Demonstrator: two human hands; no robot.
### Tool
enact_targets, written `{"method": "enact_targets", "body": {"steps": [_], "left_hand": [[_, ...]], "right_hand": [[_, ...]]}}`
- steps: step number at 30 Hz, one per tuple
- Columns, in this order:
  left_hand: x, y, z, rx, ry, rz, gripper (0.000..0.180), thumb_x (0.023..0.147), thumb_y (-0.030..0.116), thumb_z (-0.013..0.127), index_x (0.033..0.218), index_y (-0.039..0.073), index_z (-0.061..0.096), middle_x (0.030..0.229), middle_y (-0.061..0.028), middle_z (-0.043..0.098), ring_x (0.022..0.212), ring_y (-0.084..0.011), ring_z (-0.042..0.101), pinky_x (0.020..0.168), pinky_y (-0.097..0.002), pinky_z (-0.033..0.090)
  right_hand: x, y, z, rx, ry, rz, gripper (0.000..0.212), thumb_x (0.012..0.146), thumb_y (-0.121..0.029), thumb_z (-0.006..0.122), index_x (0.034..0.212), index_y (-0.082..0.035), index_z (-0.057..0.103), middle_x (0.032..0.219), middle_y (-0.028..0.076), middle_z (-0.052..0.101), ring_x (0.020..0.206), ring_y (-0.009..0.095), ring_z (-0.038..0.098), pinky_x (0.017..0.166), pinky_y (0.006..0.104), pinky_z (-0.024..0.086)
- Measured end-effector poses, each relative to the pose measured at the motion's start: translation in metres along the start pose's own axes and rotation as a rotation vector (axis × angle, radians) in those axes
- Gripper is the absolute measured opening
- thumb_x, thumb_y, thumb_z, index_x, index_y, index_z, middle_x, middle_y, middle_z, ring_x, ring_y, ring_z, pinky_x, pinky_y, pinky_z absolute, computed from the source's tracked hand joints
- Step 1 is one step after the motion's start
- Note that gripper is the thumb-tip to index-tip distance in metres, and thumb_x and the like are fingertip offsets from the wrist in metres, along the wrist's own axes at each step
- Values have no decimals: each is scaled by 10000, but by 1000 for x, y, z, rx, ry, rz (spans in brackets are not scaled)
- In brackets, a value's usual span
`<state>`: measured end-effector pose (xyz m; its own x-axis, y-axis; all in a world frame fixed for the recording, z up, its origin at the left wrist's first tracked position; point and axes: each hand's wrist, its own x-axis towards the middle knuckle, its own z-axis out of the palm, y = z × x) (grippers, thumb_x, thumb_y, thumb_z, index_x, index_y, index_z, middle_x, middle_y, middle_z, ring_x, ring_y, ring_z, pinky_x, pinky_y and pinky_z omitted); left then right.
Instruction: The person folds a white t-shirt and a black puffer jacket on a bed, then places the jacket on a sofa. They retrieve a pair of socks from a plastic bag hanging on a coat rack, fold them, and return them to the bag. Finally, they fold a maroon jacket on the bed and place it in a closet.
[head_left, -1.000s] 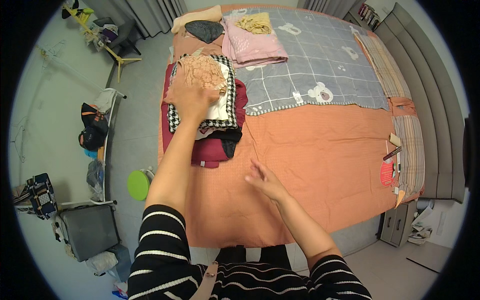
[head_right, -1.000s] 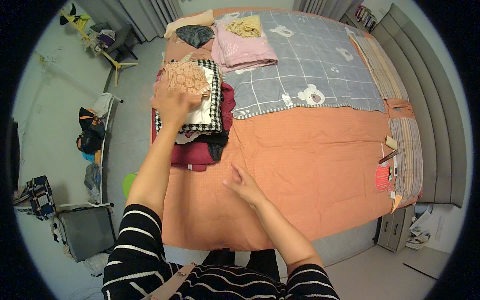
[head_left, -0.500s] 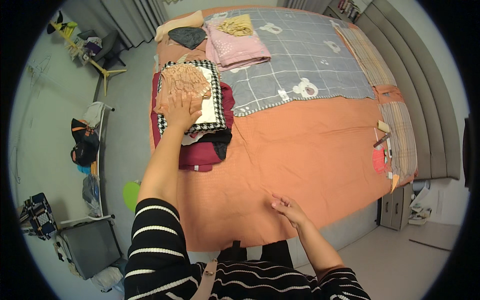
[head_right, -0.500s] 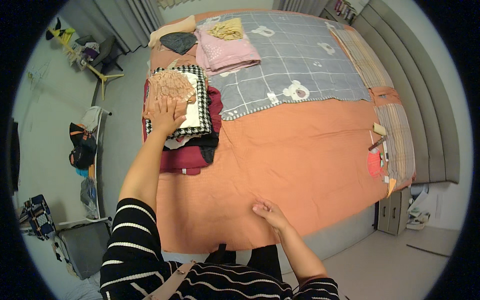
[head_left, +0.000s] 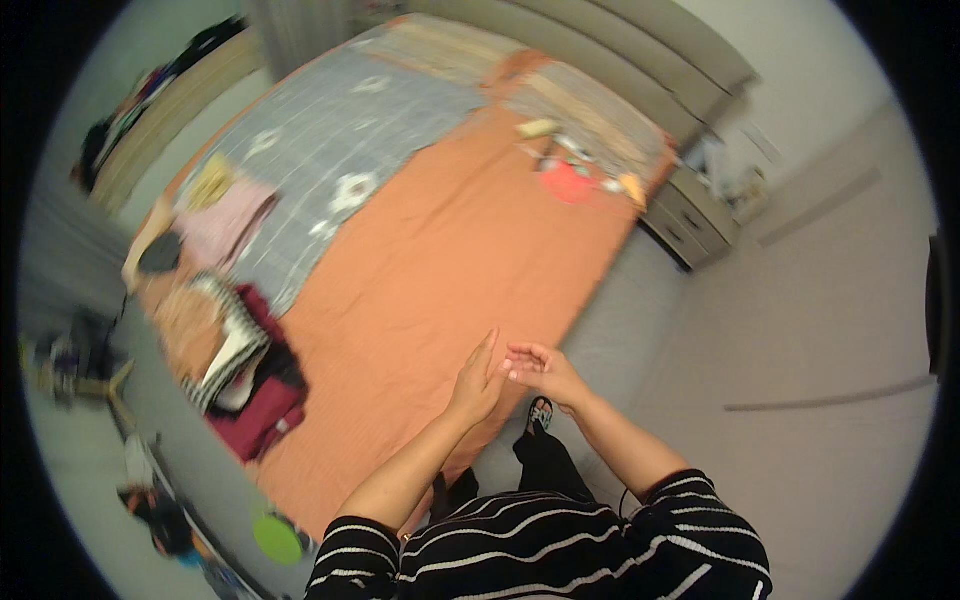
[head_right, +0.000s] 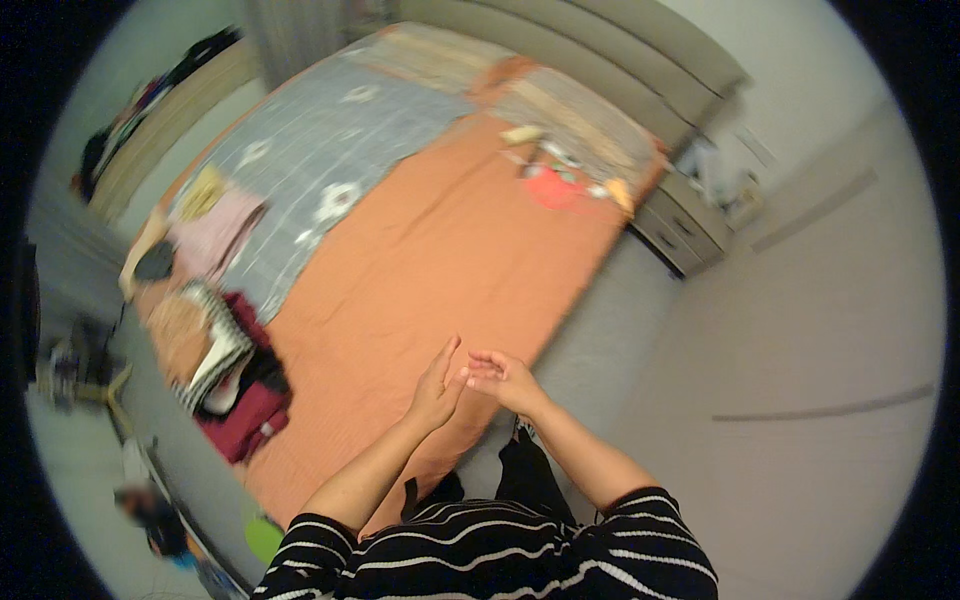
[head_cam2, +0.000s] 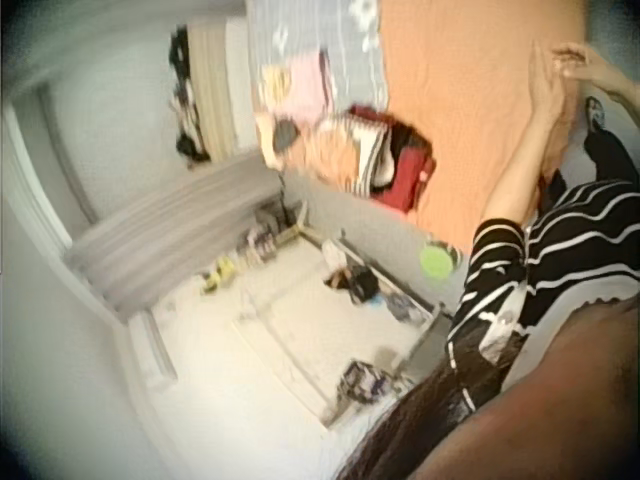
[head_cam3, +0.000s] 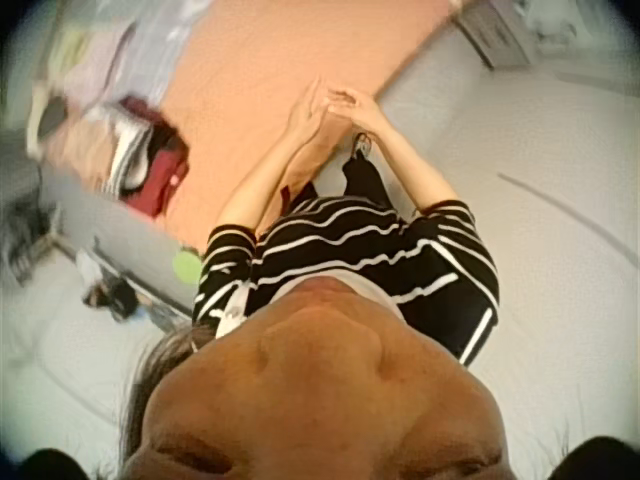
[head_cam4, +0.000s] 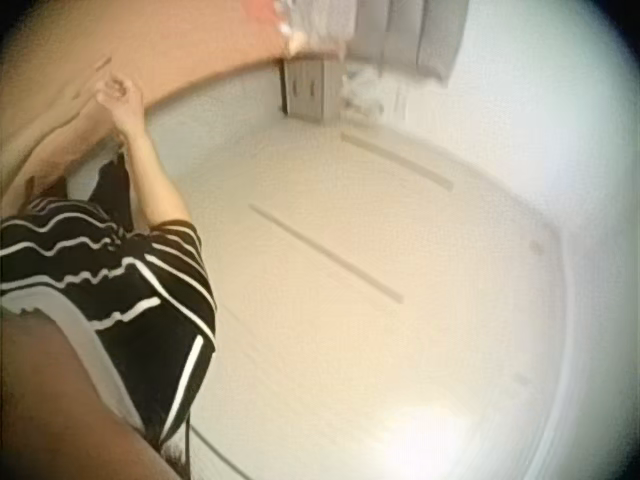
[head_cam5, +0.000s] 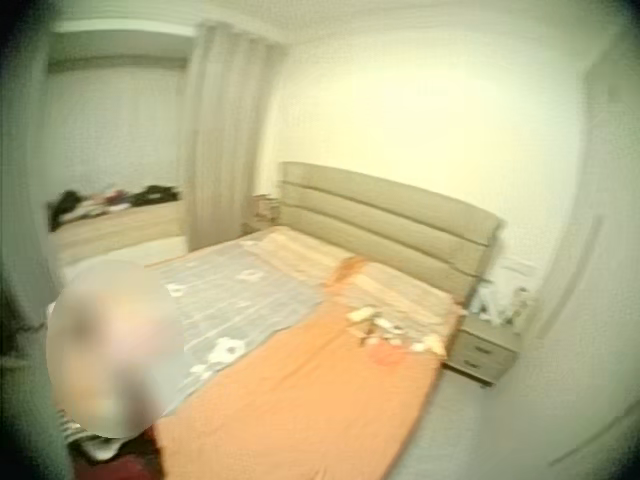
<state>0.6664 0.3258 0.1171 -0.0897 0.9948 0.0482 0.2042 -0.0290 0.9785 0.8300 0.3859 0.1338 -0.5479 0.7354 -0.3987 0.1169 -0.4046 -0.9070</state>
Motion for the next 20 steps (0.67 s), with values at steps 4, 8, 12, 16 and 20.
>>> {"method": "enact_targets", "body": {"steps": [4,8,12,16,20], "left_hand": [[61,45,119,-10,-281,119,630,916,250,560,1419,-10,284,1387,-231,416,1295,-342,402,1062,-393,321],[120,94,272,-137,-528,160,650,916,251,564,1441,22,257,1370,-214,445,1258,-308,453,1041,-393,346],[146,142,431,-179,-838,215,659,908,261,585,1442,40,269,1329,-184,496,1189,-281,516,1007,-382,384],[131,194,552,-279,-1140,303,653,911,259,586,1442,46,271,1313,-167,512,1174,-261,527,997,-372,397],[125,240,632,-380,-1346,412,614,925,164,571,1450,75,265,1309,-137,505,1148,-207,522,979,-346,412]], "right_hand": [[-64,-19,-158,-18,640,-298,469,828,-76,668,1258,5,500,1213,110,563,1052,159,556,898,304,463],[-190,-32,-342,-334,1514,-586,476,828,-50,629,1280,-30,481,1269,121,511,1126,212,508,934,346,435],[-328,-69,-441,-521,2283,-659,517,836,-33,585,1326,-18,421,1282,140,489,1193,260,466,989,375,385],[-407,-47,-500,-344,2274,-989,568,829,-11,554,1363,11,360,1291,154,467,1195,272,456,1012,370,367],[-396,-65,-500,-577,2444,-637,525,853,-17,552,1346,36,380,1332,181,431,1214,248,449,1042,355,349]]}}
